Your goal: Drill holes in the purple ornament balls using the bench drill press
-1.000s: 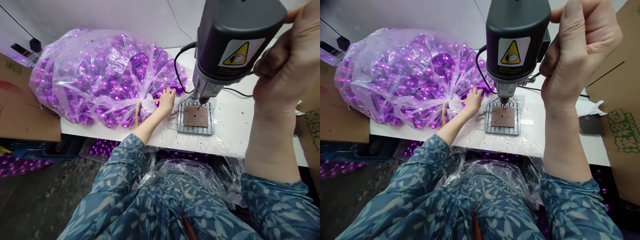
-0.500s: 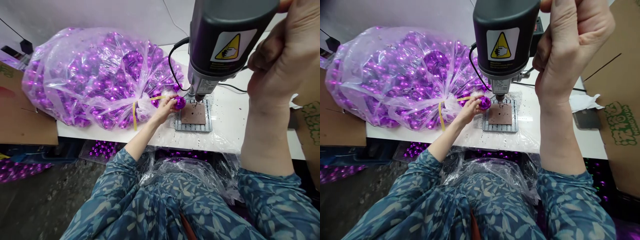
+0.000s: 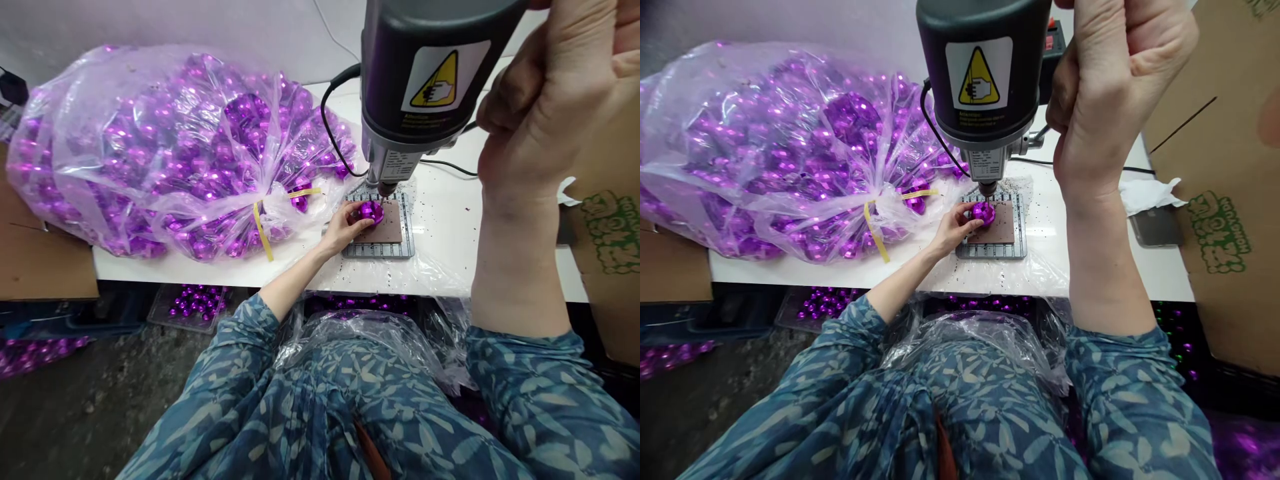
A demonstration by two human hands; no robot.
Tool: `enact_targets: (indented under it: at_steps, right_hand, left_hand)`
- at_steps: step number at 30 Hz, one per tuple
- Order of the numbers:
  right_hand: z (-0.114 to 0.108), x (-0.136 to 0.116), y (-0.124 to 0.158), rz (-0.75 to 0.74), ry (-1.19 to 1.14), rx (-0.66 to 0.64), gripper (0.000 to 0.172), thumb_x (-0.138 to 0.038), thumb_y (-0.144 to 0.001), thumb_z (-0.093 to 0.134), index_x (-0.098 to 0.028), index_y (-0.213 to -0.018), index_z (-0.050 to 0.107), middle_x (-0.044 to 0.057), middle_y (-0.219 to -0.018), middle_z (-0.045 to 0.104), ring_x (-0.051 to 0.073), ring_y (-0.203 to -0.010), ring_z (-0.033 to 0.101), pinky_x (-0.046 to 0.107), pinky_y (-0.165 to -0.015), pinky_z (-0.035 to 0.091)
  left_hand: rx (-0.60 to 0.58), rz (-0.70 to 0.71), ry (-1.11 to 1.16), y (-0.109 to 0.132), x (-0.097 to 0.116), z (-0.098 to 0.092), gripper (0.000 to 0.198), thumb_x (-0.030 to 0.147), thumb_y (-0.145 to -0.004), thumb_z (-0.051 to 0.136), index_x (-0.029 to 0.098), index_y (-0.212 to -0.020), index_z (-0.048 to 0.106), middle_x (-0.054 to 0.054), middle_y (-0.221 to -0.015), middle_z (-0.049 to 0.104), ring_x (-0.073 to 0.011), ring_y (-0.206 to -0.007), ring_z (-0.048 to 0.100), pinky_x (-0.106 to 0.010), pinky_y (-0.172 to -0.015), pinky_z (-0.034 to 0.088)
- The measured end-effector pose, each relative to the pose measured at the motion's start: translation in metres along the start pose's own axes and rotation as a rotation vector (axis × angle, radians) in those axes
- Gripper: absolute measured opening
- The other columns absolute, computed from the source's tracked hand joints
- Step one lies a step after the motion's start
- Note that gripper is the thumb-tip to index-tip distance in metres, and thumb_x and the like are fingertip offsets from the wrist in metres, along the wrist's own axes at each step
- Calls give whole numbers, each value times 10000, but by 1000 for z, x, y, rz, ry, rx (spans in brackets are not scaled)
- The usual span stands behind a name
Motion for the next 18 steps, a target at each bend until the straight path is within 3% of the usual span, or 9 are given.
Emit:
enact_targets:
  at_steps: [9, 14, 18]
  right_hand:
    - [2, -7, 4, -1, 1, -5, 539, -681, -534, 724, -193, -727, 599, -86, -492, 270, 35, -397, 367, 229, -365, 151]
    - [0, -9, 6, 16, 31, -29, 534, -663, -583, 712, -169, -776, 659, -71, -521, 283, 9, -425, 317, 184, -404, 195]
    - [-1, -4, 6, -51, -1, -25, 527, -666, -632, 722, -172, -785, 624, -84, -500, 261, 27, -415, 376, 208, -391, 145]
  left_hand:
    - [30, 124, -151, 7, 16, 13, 546, 292, -799, 942, 186, -1287, 720, -89, -1214, 733, -206, -960, 715, -369, -862, 620]
    - [48, 187, -185, 8, 12, 18, 551, 266, -778, 950, 203, -1256, 683, -108, -1266, 729, -299, -1240, 683, -504, -1102, 568]
    - [16, 179, -88, 9, 6, 21, 545, 287, -825, 921, 211, -1288, 645, -119, -1325, 725, -291, -1270, 688, -506, -1125, 563]
Point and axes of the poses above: each hand's wrist, its own y-axis away from the middle knuckle, its own z-axis out of the palm, x = y × z, the point moved 3 cm from there along -y, towards the middle knuckle
